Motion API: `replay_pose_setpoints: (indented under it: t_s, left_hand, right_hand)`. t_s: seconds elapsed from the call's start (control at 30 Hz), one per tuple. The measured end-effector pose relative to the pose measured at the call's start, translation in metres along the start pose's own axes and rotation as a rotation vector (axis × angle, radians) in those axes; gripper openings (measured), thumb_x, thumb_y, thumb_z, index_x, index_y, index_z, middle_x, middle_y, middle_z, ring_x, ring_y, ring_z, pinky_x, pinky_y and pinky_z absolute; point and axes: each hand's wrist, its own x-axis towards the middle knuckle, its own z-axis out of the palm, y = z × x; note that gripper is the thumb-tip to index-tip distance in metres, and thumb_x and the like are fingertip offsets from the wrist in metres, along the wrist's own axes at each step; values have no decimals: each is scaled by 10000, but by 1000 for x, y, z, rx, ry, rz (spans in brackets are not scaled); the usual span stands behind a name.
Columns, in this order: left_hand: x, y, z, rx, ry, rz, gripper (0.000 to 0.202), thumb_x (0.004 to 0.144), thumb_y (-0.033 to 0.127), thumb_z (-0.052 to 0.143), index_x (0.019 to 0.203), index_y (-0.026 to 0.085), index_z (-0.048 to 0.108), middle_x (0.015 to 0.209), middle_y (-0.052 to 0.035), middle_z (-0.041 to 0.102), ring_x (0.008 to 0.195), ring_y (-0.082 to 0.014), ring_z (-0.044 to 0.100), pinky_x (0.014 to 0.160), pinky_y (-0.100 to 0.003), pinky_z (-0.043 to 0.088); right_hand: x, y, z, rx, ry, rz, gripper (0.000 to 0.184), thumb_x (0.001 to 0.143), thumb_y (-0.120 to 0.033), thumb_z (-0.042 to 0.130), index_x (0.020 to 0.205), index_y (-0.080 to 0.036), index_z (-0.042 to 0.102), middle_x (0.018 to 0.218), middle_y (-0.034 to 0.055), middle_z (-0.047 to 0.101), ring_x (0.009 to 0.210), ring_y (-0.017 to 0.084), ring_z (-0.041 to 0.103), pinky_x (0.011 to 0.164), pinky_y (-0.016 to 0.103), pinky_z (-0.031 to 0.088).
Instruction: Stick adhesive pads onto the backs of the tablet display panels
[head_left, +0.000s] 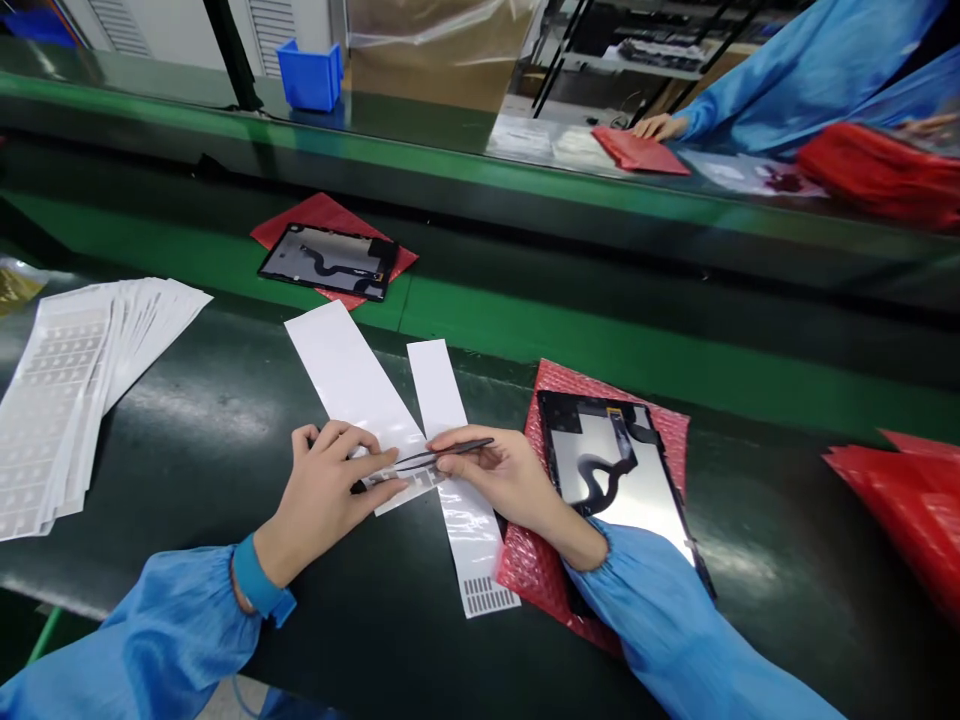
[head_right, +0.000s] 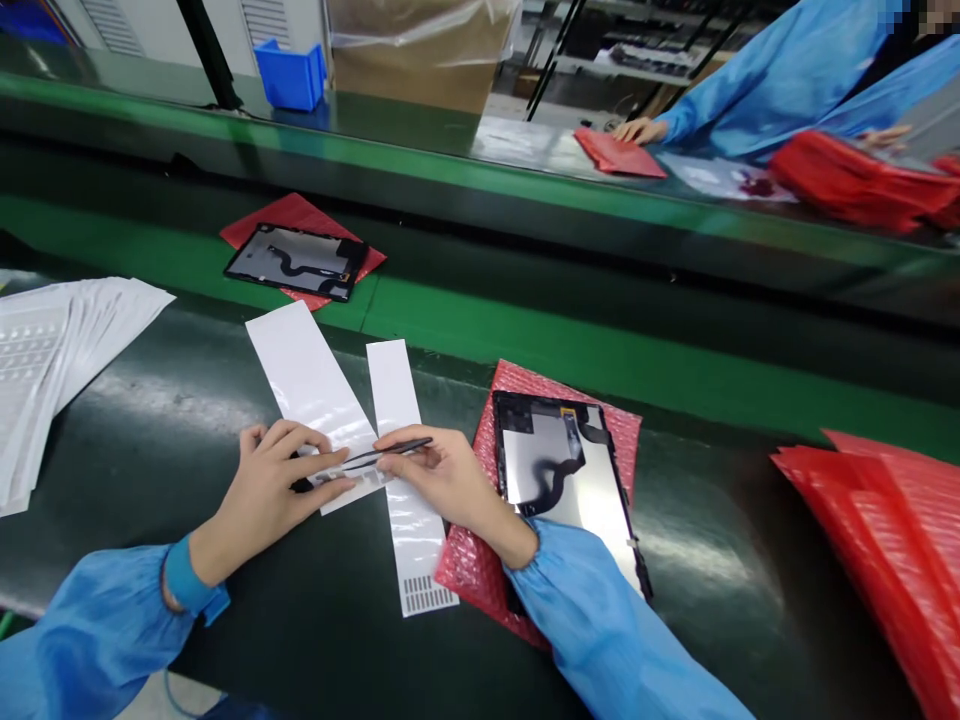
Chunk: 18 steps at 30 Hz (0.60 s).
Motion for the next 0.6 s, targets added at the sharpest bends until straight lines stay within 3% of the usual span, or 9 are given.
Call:
replay_pose_setpoints:
  t_s: [0.2, 0.6]
  left_hand:
    - [0, -3, 4, -50, -49, -47, 193, 934, 507, 756, 1093, 404, 791, 1022, 26, 716, 989, -205, 597, 864, -420, 251]
    - [0, -2, 5, -53, -62, -87, 200, 943, 541, 741, 1099, 427, 793, 1052, 29, 720, 972, -189, 596, 895, -436, 269]
  right_hand:
    - [-5, -1, 0, -9, 20, 52, 291, 791, -404, 913, 945, -175, 820, 803, 71, 799, 731, 207, 770, 707, 291, 635]
    - [-4, -2, 0, -14, 25, 33, 301, 789, -424, 919, 914, -174, 806, 769, 63, 796, 669, 203, 760, 587, 263, 594]
